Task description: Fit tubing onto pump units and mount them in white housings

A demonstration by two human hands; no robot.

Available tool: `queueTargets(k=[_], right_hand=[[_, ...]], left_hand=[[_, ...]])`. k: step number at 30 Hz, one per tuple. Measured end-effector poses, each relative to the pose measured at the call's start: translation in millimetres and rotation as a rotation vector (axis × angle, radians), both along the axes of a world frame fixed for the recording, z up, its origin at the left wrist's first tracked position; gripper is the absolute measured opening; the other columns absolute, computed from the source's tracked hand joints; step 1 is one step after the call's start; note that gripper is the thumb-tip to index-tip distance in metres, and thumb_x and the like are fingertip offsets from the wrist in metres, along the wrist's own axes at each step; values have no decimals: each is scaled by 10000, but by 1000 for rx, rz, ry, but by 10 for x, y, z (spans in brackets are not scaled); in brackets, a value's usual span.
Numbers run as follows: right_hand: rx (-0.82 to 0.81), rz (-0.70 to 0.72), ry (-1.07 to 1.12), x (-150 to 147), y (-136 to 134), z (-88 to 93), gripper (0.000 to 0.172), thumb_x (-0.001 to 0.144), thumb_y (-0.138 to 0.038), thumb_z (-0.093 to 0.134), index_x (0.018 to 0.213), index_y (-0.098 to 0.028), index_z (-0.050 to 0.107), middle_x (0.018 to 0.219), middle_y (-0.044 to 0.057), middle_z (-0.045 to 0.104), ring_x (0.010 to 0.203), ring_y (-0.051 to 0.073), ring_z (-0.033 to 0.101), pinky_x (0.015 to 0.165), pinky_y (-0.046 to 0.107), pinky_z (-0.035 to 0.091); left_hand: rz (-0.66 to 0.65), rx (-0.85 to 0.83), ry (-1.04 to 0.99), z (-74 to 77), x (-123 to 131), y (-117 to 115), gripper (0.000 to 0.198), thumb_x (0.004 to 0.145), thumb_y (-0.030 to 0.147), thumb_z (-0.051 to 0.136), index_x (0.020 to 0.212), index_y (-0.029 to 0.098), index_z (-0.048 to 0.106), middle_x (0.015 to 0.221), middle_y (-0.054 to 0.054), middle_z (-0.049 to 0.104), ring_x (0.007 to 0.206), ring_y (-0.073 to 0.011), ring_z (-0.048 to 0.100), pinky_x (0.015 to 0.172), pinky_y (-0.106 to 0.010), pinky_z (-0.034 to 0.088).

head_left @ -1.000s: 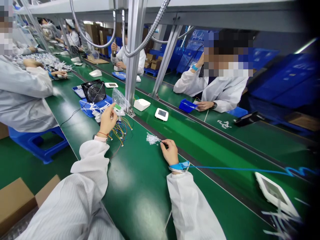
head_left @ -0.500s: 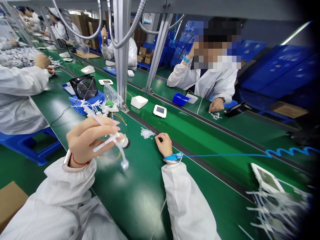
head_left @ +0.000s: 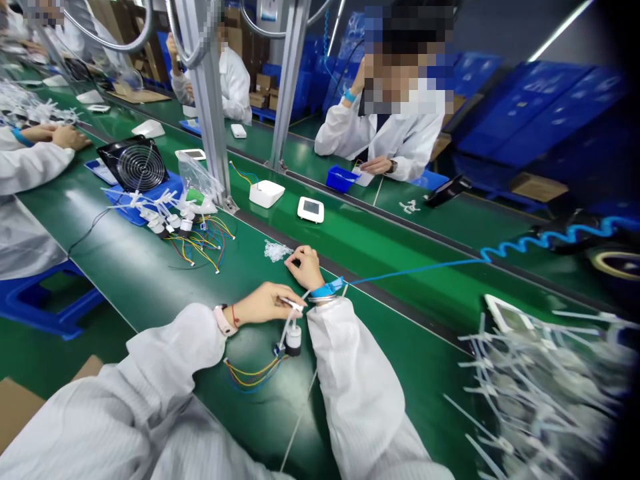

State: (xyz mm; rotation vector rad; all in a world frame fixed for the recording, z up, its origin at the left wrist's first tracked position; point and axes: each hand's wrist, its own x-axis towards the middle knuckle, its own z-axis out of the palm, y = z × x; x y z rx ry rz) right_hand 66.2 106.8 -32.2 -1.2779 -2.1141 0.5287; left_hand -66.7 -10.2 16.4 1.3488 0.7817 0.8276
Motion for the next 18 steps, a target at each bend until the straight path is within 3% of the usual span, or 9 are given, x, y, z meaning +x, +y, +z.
queueTargets(k=[3, 5, 11, 13, 16, 18], right_hand=[[-12, -7, -12, -9, -11, 23, 51, 708, -250, 637, 724, -203, 644, 916, 35, 515, 898, 203, 439, 798, 352, 341], [-10, -14, -28, -18, -17, 32, 84, 736, -275, 608, 740, -198, 639, 920, 39, 518, 898, 205, 431, 783, 351, 335], [-9, 20, -54, -22, -35, 35, 103, 765, -224, 553, 691, -189, 615, 921, 53, 516, 901, 218, 419, 752, 356, 328], [-13, 41, -51, -24, -39, 38, 95, 762, -223, 558, 688, -192, 608, 924, 52, 520, 899, 220, 423, 754, 362, 330], [-13, 56, -41, -11, -44, 48, 96, 772, -223, 544, 695, -195, 593, 920, 51, 528, 887, 219, 432, 758, 371, 338], [5, 47, 2, 47, -59, 55, 103, 788, -218, 516, 710, -192, 578, 913, 52, 528, 894, 210, 446, 789, 375, 344]], left_hand=[[-99, -196, -84, -13, -128, 102, 435, 635, 333, 739, 975, 93, 612, 891, -92, 628, 813, -159, 613, 790, -291, 476], [-117, -208, -68, 2, -161, 120, 421, 657, 332, 718, 975, 94, 581, 870, -79, 616, 799, -147, 604, 783, -289, 471], [121, 214, 266, -56, -23, 54, 261, 694, 203, 653, 901, 131, 511, 708, 24, 507, 593, -66, 475, 567, -184, 403], [163, 355, 314, -60, -4, 59, 146, 728, 195, 617, 833, 125, 542, 772, -8, 535, 663, -85, 496, 628, -204, 415], [244, 517, 345, -29, -20, 78, 131, 711, 233, 661, 781, 128, 627, 927, -55, 536, 846, -129, 516, 776, -251, 412], [283, 527, 360, -5, -29, 71, 162, 705, 272, 677, 804, 143, 669, 883, -46, 526, 808, -122, 513, 732, -236, 417]])
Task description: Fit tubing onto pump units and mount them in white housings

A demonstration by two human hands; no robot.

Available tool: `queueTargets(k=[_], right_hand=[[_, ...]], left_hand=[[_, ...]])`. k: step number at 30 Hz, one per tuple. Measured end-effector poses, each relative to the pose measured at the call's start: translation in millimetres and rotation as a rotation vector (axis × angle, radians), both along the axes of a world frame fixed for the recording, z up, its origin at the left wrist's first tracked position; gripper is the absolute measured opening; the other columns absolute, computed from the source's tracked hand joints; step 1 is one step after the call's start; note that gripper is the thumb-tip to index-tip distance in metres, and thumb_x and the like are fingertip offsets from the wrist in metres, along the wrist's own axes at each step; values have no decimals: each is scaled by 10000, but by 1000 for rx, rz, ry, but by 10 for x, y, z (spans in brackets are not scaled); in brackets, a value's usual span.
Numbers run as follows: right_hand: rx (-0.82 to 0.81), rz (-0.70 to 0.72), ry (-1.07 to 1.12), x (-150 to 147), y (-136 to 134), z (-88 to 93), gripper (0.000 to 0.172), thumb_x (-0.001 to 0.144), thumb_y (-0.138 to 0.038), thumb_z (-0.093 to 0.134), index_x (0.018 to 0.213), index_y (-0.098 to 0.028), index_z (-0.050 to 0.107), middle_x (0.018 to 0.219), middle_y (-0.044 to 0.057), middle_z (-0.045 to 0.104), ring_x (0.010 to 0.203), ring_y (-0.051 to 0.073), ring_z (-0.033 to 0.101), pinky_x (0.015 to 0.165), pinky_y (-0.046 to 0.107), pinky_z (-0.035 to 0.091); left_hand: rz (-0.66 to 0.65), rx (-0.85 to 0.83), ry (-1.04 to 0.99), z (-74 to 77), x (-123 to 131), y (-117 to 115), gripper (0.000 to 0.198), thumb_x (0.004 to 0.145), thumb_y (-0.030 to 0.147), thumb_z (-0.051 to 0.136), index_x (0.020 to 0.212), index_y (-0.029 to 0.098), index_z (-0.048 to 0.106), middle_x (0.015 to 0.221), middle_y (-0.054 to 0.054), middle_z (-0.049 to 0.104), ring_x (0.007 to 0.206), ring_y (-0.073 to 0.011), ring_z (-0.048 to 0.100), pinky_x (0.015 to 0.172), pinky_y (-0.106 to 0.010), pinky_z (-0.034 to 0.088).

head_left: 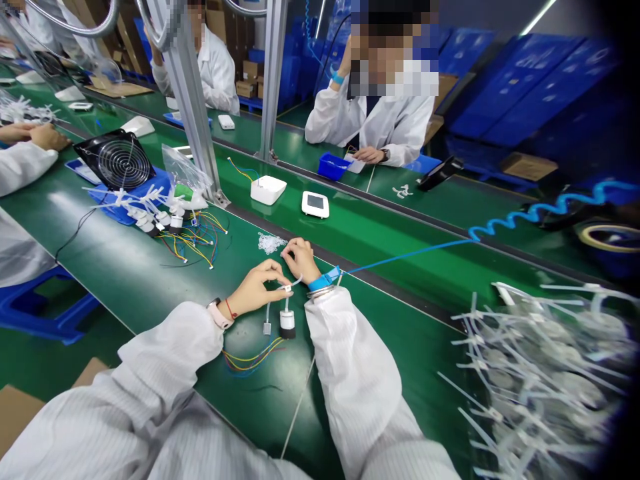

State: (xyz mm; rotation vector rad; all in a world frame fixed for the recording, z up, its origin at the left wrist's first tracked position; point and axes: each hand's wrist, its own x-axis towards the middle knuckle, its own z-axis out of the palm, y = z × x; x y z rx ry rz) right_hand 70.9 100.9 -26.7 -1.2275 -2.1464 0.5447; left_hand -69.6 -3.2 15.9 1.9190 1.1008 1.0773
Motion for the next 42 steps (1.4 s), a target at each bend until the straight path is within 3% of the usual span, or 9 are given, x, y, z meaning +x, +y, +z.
queueTargets(k=[3, 7, 11, 14, 27, 35, 42], right_hand=[[36, -83, 221, 219, -94, 14, 115, 803, -228, 481, 718, -187, 547, 897, 60, 518, 896, 193, 479, 815, 362, 363], [51, -237, 482, 624, -464, 84, 151, 824, -293, 459, 737, -187, 522, 951, 86, 499, 915, 196, 492, 772, 344, 395], [11, -230, 466, 808, -960, 158, 150, 835, -305, 462, 747, -198, 521, 1009, 80, 493, 1007, 206, 466, 872, 377, 360], [-27, -242, 401, 815, -1164, 158, 144, 838, -302, 460, 751, -205, 521, 1017, 77, 500, 1024, 210, 461, 905, 397, 342], [-106, -203, 426, 851, -1139, 135, 162, 828, -324, 483, 745, -201, 549, 999, 83, 499, 981, 210, 479, 877, 392, 376], [-409, -139, 739, 908, -1112, 102, 172, 757, -371, 598, 716, -211, 553, 812, 24, 584, 781, 162, 558, 758, 324, 458], [-464, -172, 791, 917, -1106, 75, 188, 720, -377, 639, 693, -206, 568, 745, 3, 610, 723, 146, 567, 724, 304, 468]], left_hand=[[-25, -58, -7, 8, 23, -33, 215, 756, 301, 630, 891, 143, 685, 784, -34, 556, 683, -97, 508, 618, -199, 410], [-14, -97, 28, -46, 147, -13, 251, 801, 304, 579, 962, 142, 683, 761, -40, 645, 655, -101, 542, 619, -197, 410], [-59, -108, 64, -111, 399, 101, 228, 793, 279, 582, 934, 141, 696, 807, -50, 688, 678, -119, 592, 638, -196, 432], [-131, -112, 65, -143, 582, 160, 213, 789, 252, 579, 924, 136, 695, 868, -55, 695, 741, -139, 626, 673, -202, 449], [-177, -122, 65, -157, 620, 146, 215, 802, 244, 556, 944, 144, 684, 901, -55, 692, 778, -154, 636, 717, -224, 469], [-220, -72, -11, -96, 606, 116, 220, 808, 256, 565, 962, 144, 674, 910, -56, 681, 807, -142, 618, 762, -213, 456], [-234, -99, -23, -113, 615, 126, 228, 812, 257, 557, 972, 140, 670, 908, -60, 680, 807, -147, 616, 766, -224, 458]])
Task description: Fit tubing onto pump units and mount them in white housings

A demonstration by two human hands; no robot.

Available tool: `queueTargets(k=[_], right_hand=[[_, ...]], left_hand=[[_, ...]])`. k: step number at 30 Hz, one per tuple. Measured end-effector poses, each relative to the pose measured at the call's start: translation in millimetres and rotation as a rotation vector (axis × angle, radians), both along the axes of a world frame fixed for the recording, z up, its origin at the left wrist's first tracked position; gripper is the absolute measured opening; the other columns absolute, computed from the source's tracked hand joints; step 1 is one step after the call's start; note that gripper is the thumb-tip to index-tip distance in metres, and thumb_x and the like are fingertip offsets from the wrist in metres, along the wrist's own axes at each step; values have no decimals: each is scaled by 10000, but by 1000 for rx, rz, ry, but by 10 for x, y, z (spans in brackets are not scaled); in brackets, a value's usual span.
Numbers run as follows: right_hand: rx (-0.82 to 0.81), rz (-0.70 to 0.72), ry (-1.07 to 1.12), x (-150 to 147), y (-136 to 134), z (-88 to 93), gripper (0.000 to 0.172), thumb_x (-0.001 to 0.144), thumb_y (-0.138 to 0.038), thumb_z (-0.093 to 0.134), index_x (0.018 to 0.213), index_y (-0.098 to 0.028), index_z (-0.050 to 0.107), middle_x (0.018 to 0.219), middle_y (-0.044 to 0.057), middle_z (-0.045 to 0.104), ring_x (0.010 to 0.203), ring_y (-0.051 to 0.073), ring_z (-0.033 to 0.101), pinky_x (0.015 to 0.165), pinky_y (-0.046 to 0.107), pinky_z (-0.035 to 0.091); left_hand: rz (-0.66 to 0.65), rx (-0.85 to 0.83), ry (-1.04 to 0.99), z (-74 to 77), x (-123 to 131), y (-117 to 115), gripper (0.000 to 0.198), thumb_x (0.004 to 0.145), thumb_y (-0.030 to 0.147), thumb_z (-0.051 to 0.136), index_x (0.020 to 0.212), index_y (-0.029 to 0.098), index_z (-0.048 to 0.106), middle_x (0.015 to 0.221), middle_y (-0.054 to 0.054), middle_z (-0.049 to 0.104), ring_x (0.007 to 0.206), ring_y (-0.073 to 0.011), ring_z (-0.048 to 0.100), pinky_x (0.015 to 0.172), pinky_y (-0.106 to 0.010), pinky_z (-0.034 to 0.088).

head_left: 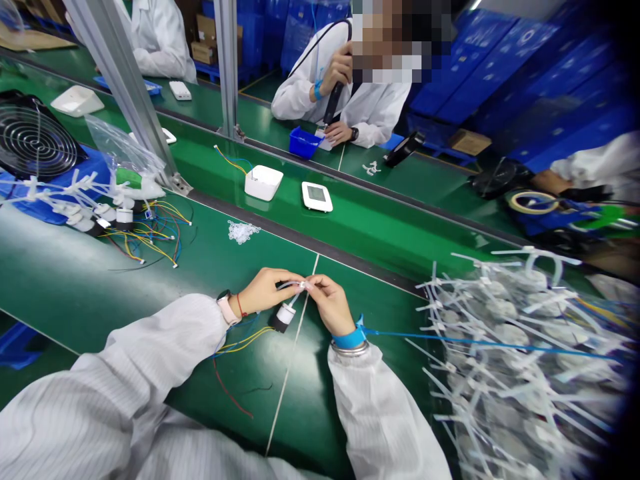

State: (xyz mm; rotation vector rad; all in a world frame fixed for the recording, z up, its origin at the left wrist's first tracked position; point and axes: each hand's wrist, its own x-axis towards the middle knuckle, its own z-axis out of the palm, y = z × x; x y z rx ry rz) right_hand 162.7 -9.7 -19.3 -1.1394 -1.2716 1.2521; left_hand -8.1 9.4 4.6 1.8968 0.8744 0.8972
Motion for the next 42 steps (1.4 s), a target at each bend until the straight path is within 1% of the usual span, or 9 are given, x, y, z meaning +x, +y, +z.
queueTargets(k=[8, 13, 15, 18, 21, 28, 35, 39, 42], right_hand=[[-10, 29, 63, -57, -33, 84, 204, 720, -366, 649, 767, -224, 510, 721, -16, 595, 692, 136, 587, 692, 285, 470], [63, 58, 7, -35, -42, 56, 160, 777, -368, 589, 739, -214, 570, 722, 0, 593, 692, 136, 561, 681, 282, 455], [88, 73, -4, -19, -41, 38, 193, 817, -367, 536, 724, -210, 600, 724, 9, 601, 694, 140, 557, 689, 290, 450], [103, 45, -16, -8, -42, 33, 192, 821, -361, 531, 737, -213, 620, 730, 12, 621, 686, 148, 568, 686, 301, 457], [122, -13, -68, -13, -52, 55, 188, 807, -363, 548, 729, -210, 623, 702, 15, 634, 670, 152, 579, 674, 295, 465], [130, -87, -145, 20, -57, -3, 218, 778, -396, 571, 750, -187, 626, 705, 35, 638, 676, 160, 584, 670, 282, 461], [79, -65, -180, 66, -40, -36, 263, 740, -443, 595, 749, -181, 625, 722, 43, 633, 700, 170, 581, 682, 274, 460], [28, -74, -205, 87, -34, -38, 302, 706, -474, 616, 770, -179, 627, 761, 45, 638, 729, 173, 586, 703, 258, 462], [-18, -89, -204, 106, -23, -63, 347, 664, -502, 640, 788, -177, 627, 805, 51, 647, 752, 181, 595, 710, 247, 467]], left_hand=[[-5, 40, 9, 35, -10, -26, 219, 787, 261, 588, 950, 143, 675, 831, -44, 674, 744, -127, 598, 708, -203, 448], [18, -117, -65, 18, -4, -5, 222, 792, 295, 581, 887, 120, 678, 862, -63, 679, 791, -147, 609, 731, -219, 459], [13, -186, -101, -17, 0, 16, 222, 793, 286, 577, 881, 106, 672, 864, -73, 680, 800, -154, 612, 737, -229, 463], [-14, -238, -155, -73, 9, 42, 226, 796, 279, 572, 869, 84, 661, 853, -94, 678, 794, -163, 614, 735, -248, 469], [-16, -224, -190, -106, 14, 53, 220, 787, 276, 582, 831, 72, 653, 833, -100, 675, 781, -162, 614, 728, -250, 469], [-3, -254, -179, -83, 0, 32, 241, 785, 288, 591, 887, 85, 670, 859, -79, 685, 786, -140, 613, 743, -223, 462], [51, -49, -31, -12, 6, 3, 173, 795, 208, 573, 861, 91, 682, 848, -76, 687, 796, -134, 621, 739, -192, 452], [63, -8, 6, 33, 7, -17, 168, 787, 179, 580, 867, 73, 682, 840, -87, 685, 777, -129, 617, 734, -182, 450], [65, -36, -13, 36, -1, -28, 209, 757, 224, 627, 896, 77, 683, 844, -80, 680, 769, -126, 611, 729, -173, 452]])
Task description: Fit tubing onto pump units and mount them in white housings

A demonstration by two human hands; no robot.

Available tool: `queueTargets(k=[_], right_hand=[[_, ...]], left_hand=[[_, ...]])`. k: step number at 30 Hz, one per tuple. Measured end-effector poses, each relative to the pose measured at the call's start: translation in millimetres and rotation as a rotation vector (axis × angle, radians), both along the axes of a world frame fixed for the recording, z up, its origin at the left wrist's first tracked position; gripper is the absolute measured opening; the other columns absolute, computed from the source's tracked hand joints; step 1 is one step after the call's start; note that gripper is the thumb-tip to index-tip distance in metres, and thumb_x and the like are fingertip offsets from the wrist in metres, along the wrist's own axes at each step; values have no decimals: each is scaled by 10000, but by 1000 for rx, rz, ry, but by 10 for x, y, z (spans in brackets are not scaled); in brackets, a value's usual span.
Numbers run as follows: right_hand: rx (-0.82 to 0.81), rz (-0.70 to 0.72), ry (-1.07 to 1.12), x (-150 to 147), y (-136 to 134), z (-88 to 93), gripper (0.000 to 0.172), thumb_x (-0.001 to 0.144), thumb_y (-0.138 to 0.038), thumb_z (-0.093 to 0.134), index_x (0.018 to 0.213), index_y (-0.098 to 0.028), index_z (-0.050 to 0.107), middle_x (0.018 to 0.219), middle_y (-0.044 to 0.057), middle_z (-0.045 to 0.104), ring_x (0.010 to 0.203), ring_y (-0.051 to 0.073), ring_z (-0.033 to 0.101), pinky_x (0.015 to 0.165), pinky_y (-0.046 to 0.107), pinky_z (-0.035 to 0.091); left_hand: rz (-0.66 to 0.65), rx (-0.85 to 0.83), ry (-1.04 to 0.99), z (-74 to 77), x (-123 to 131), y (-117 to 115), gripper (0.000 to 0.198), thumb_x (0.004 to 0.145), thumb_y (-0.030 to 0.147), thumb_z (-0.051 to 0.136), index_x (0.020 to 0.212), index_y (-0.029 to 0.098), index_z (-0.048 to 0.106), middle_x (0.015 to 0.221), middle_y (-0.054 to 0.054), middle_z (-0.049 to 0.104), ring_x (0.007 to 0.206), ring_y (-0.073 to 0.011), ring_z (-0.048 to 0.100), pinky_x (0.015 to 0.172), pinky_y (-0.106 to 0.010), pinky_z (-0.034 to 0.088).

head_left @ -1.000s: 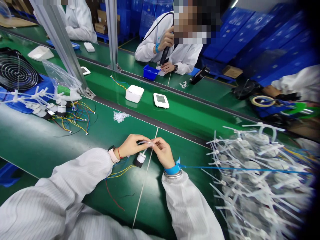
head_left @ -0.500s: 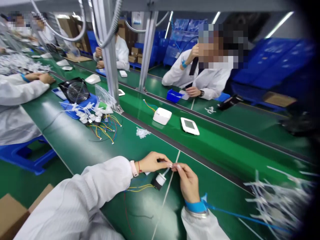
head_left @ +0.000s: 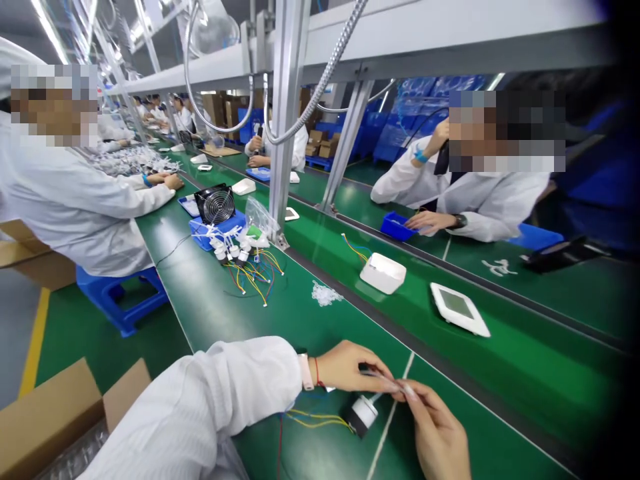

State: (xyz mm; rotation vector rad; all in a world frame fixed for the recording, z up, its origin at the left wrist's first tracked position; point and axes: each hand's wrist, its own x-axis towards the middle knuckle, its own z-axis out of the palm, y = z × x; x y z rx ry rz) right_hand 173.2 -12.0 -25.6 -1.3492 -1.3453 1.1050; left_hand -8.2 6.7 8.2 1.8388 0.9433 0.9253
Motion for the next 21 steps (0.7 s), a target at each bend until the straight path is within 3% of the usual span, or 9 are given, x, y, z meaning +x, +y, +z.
queueTargets(k=[5, 12, 21], right_hand=[[-49, -39, 24, 19, 13, -36, 412, 604, -533, 669, 798, -172, 631, 795, 56, 658, 752, 194, 608, 701, 236, 479], [-81, -50, 5, -1, 20, 24, 474, 558, -590, 661, 762, -163, 638, 772, 65, 666, 750, 204, 612, 686, 236, 485], [-186, -135, -68, -59, 47, 135, 632, 505, -683, 620, 848, -152, 618, 776, 64, 667, 744, 202, 604, 683, 259, 484]], left_hand=[[-8, -104, -25, -54, -12, -3, 255, 777, 272, 610, 963, 111, 673, 828, -54, 680, 776, -118, 607, 733, -165, 451], [-13, -107, -75, -89, -6, -13, 264, 780, 256, 599, 977, 91, 661, 854, -75, 680, 799, -130, 620, 762, -179, 462], [76, 38, -56, -36, 5, 0, 217, 778, 198, 590, 893, 37, 680, 825, -110, 685, 747, -125, 612, 723, -167, 455]])
